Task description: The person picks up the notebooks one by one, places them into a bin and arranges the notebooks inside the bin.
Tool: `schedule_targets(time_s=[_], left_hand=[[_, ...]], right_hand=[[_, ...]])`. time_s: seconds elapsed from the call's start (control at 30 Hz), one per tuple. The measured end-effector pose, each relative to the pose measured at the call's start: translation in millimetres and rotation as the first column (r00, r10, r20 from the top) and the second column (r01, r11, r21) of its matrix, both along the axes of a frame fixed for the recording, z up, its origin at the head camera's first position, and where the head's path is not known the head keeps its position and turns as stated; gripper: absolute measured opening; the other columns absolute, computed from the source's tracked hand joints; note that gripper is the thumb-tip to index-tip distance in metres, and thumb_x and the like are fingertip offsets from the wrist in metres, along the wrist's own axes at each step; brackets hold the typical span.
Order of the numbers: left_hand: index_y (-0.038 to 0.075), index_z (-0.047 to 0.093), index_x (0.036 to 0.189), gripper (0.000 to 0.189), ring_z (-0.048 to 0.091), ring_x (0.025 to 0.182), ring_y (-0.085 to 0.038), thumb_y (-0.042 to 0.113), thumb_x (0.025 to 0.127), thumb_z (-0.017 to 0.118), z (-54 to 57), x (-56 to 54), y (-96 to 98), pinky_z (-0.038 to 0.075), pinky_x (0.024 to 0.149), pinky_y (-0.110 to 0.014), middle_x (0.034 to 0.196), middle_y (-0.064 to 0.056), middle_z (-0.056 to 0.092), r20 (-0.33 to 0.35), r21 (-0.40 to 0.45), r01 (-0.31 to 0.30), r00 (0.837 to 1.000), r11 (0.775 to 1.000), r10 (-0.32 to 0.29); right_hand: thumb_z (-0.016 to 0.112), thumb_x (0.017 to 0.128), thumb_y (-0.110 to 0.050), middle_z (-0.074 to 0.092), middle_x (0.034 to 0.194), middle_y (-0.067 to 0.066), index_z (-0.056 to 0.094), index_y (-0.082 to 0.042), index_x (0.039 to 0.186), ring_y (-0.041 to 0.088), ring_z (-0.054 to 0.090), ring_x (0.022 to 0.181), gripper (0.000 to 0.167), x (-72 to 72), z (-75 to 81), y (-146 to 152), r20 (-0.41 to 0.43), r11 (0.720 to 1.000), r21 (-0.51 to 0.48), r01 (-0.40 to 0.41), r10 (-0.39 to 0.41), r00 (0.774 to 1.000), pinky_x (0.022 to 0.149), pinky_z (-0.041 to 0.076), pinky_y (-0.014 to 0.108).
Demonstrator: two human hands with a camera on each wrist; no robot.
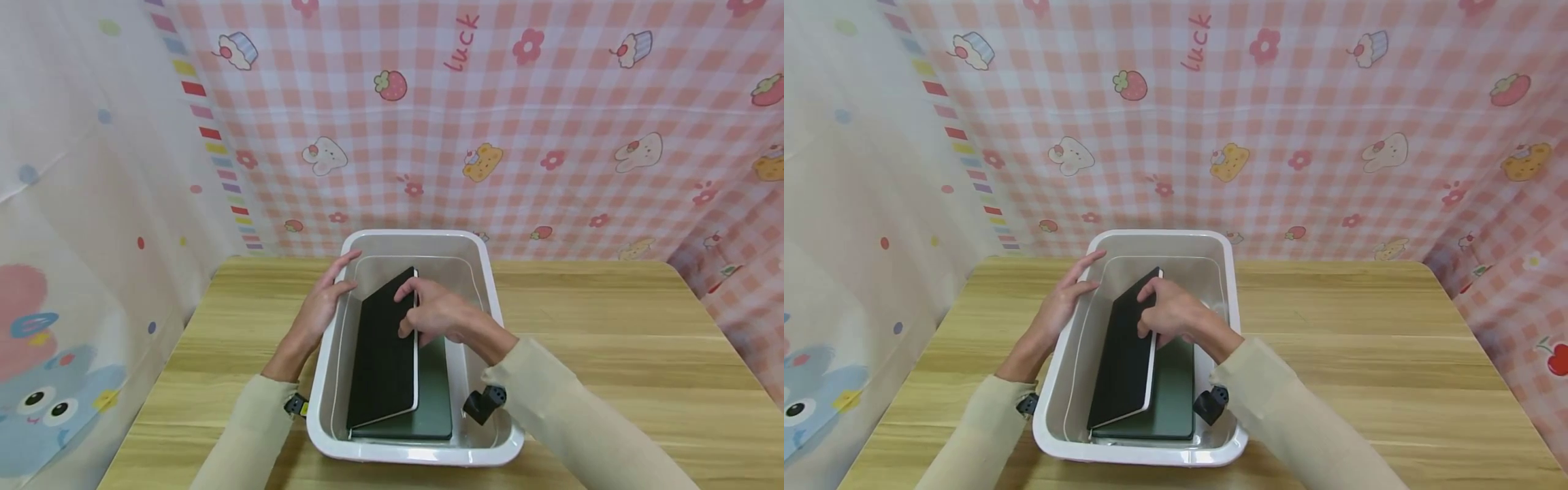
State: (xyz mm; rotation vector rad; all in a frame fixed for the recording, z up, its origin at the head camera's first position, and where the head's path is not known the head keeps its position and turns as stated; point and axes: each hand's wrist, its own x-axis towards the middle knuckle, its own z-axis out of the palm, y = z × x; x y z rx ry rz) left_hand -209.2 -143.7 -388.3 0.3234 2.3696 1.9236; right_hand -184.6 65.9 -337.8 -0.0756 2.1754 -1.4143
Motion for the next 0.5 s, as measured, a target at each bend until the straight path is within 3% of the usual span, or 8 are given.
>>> schedule_targets(time_s=[0.2, 0.5], left_hand=[[0.021, 0.043, 0.150, 0.051, 0.020, 0.147, -0.018, 0.014, 0.100, 0.046, 0.6, 1.1, 1.6, 0.013, 0.120, -0.049, 0.161, 0.002, 0.028, 0.004, -0.008, 0.004, 1.000, 1.000, -0.004], [0.019, 0.043, 0.151, 0.050, 0.017, 0.149, -0.018, 0.015, 0.101, 0.045, 0.9, 3.2, 1.5, 0.010, 0.121, -0.049, 0.161, 0.002, 0.029, -0.012, -0.019, 0.004, 1.000, 1.000, -0.004]], right_hand=[[0.070, 0.081, 0.011, 0.065, 0.099, 0.022, 0.049, -0.001, 0.124, 0.025, 0.069, 0.078, 0.049, 1.1, -1.0, 3.4, 0.000, 1.000, 0.012, -0.003, 0.003, 1.000, 0.066, 0.060, 0.040], [0.071, 0.078, 0.012, 0.061, 0.104, 0.020, 0.050, -0.002, 0.120, 0.026, 0.068, 0.079, 0.049, 2.1, -4.6, 4.4, -0.032, 0.996, 0.086, -0.003, 0.006, 0.999, 0.058, 0.057, 0.034]])
